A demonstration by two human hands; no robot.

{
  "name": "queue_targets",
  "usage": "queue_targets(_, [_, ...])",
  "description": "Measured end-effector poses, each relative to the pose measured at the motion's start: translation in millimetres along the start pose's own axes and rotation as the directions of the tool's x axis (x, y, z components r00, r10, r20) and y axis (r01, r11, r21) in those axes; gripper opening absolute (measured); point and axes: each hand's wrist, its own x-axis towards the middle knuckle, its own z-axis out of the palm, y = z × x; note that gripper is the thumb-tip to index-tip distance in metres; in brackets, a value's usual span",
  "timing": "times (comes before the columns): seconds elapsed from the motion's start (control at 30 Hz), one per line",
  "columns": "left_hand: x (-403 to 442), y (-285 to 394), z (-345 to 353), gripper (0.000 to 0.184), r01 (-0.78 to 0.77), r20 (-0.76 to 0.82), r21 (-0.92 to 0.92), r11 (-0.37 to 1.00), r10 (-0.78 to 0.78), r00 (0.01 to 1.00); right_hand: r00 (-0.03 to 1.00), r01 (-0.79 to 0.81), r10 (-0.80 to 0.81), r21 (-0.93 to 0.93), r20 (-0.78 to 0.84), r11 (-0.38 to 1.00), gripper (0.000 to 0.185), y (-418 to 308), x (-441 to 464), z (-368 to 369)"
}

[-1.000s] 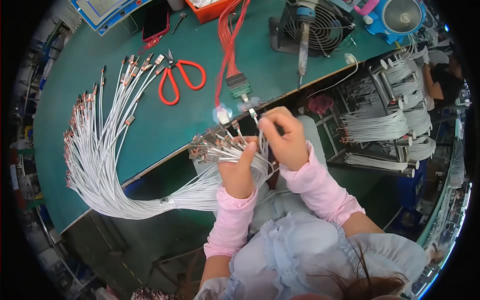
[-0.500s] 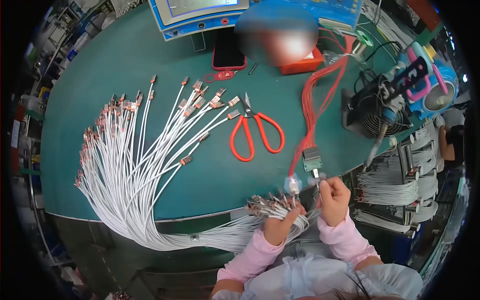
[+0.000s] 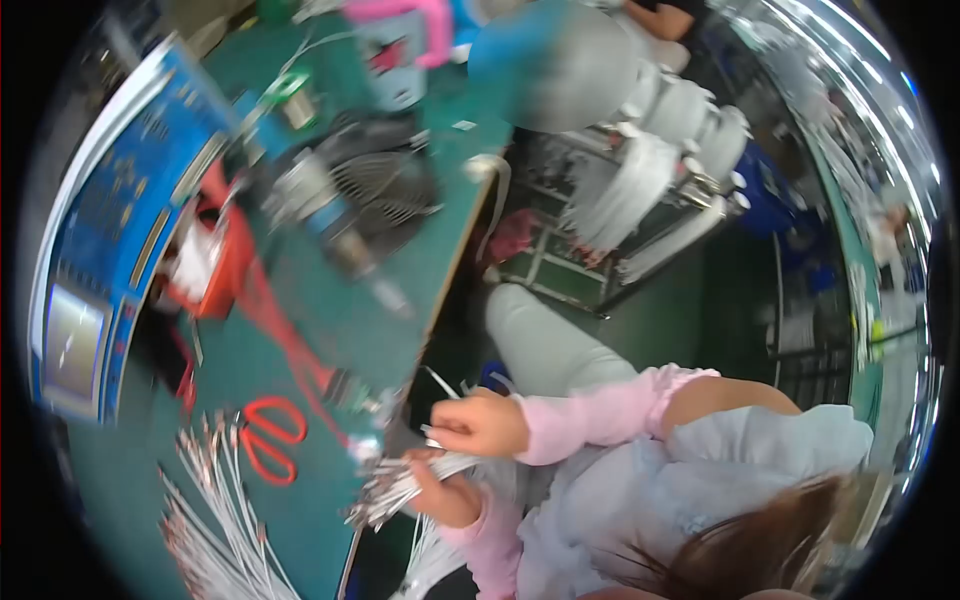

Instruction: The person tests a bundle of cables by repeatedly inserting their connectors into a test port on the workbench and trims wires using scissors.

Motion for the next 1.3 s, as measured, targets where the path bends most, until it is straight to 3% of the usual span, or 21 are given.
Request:
queue_targets(0.03, [-0.6,-1.3,2.0,0.012,0.016,0.056,-0.013,1.0,-0.015,0.998,0.998,0.013,-0.015,-0.025,-0.065,1.0,0.022,6.0,3.1,-8.0])
queue_targets(0.1, [-5.8,4.7,7.4,0.014,0.01,-0.008,-0.103,0.995,-0.011,1.0,0.988,0.017,-0.023,-0.045,-0.151,0.999,0.023,13.1,5.8,-25.2])
queue_targets(0.2, [-14.7,4.6,14.3,0.015,-0.049,0.032,-0.056,0.997,0.051,0.998,0.985,0.015,-0.012,0.016,-0.174,1.0,0.023,25.8,10.8,-37.2])
queue_targets(0.3, [-29.7,6.6,23.1,0.016,-0.116,0.062,0.035,0.993,0.114,0.992,0.944,0.114,-0.117,-0.029,-0.31,0.993,0.022,56.8,14.6,-37.9])
queue_targets(0.37, [-40.9,4.8,31.7,0.016,-0.172,0.091,0.129,0.977,0.161,0.983,0.879,0.006,-0.24,-0.492,-0.413,0.871,0.019,74.2,16.2,-48.0])
queue_targets(0.4, [-44.4,4.6,33.5,0.016,-0.162,0.114,0.158,0.974,0.145,0.983,0.872,-0.017,-0.215,-0.467,-0.44,0.884,0.019,80.4,16.0,-54.7])
queue_targets(0.47, [-47.9,3.4,36.8,0.018,-0.233,0.187,0.219,0.947,0.194,0.963,0.743,0.129,-0.465,-0.579,-0.482,0.805,0.015,83.2,13.9,-68.3])
queue_targets(0.6, [-42.5,1.5,29.3,0.023,-0.257,0.264,0.274,0.927,0.185,0.947,0.699,0.247,-0.505,-0.492,-0.506,0.835,0.012,63.3,1.4,-59.2])
queue_targets(0.67, [-46.4,2.6,44.0,0.025,-0.252,0.284,0.275,0.928,0.172,0.943,0.781,0.338,-0.488,-0.394,-0.39,0.855,0.015,35.9,-7.7,-47.9])
queue_targets(0.7, [-47.6,0.8,52.4,0.028,-0.232,0.205,0.253,0.939,0.182,0.962,0.778,0.346,-0.495,-0.392,-0.388,0.852,0.015,23.7,-11.3,-43.5])
queue_targets(0.77, [-54.1,2.5,66.5,0.035,-0.205,0.015,0.205,0.957,0.207,0.978,0.913,0.387,-0.384,-0.009,-0.135,0.922,0.015,5.3,-23.1,-33.4])
queue_targets(0.8, [-55.7,0.6,59.9,0.035,-0.226,-0.019,0.203,0.953,0.235,0.972,0.909,0.408,-0.406,0.005,-0.099,0.913,0.015,5.3,-27.2,-26.6])
queue_targets(0.83, [-54.0,-3.9,49.5,0.036,-0.277,0.001,0.263,0.924,0.287,0.958,0.919,0.393,-0.386,0.167,-0.073,0.904,0.015,7.1,-28.2,-19.4])
queue_targets(0.93, [-42.9,-0.5,31.0,0.04,-0.433,-0.013,0.361,0.826,0.469,0.883,0.925,0.297,-0.379,0.658,-0.018,0.692,0.019,25.0,-20.8,10.6])
queue_targets(1.0, [-44.2,5.7,26.1,0.041,-0.302,0.063,0.366,0.88,0.3,0.952,0.939,-0.044,-0.205,0.685,0.277,0.727,0.024,43.4,-21.0,16.2])
queue_targets(1.03, [-44.2,7.4,23.7,0.041,-0.228,0.111,0.367,0.902,0.201,0.973,0.924,-0.028,-0.236,0.668,0.302,0.744,0.024,51.2,-18.5,18.4])
queue_targets(1.07, [-42.7,9.3,18.0,0.041,-0.258,0.098,0.341,0.904,0.238,0.966,0.913,0.0,-0.229,0.561,0.338,0.828,0.025,57.9,-15.9,19.9])
queue_targets(1.17, [-30.9,12.4,-0.8,0.034,-0.4,0.375,0.812,0.425,0.144,0.916,0.917,0.072,-0.22,0.404,0.333,0.912,0.026,70.1,-13.3,24.7])
queue_targets(1.2, [-33.1,24.6,3.3,0.034,-0.412,0.376,0.799,0.438,0.169,0.911,0.938,0.083,-0.204,0.389,0.28,0.917,0.026,73.6,-13.5,24.2])
queue_targets(1.27, [-51.0,69.0,16.0,0.041,-0.184,0.189,0.982,0.043,-0.258,0.948,0.957,0.112,-0.2,0.369,0.209,0.923,0.026,73.8,-7.1,9.3])
queue_targets(1.3, [-58.9,78.7,23.2,0.031,-0.293,0.33,0.925,0.241,-0.131,0.935,0.96,-0.039,-0.092,0.451,0.265,0.891,0.026,69.3,-9.3,1.5])
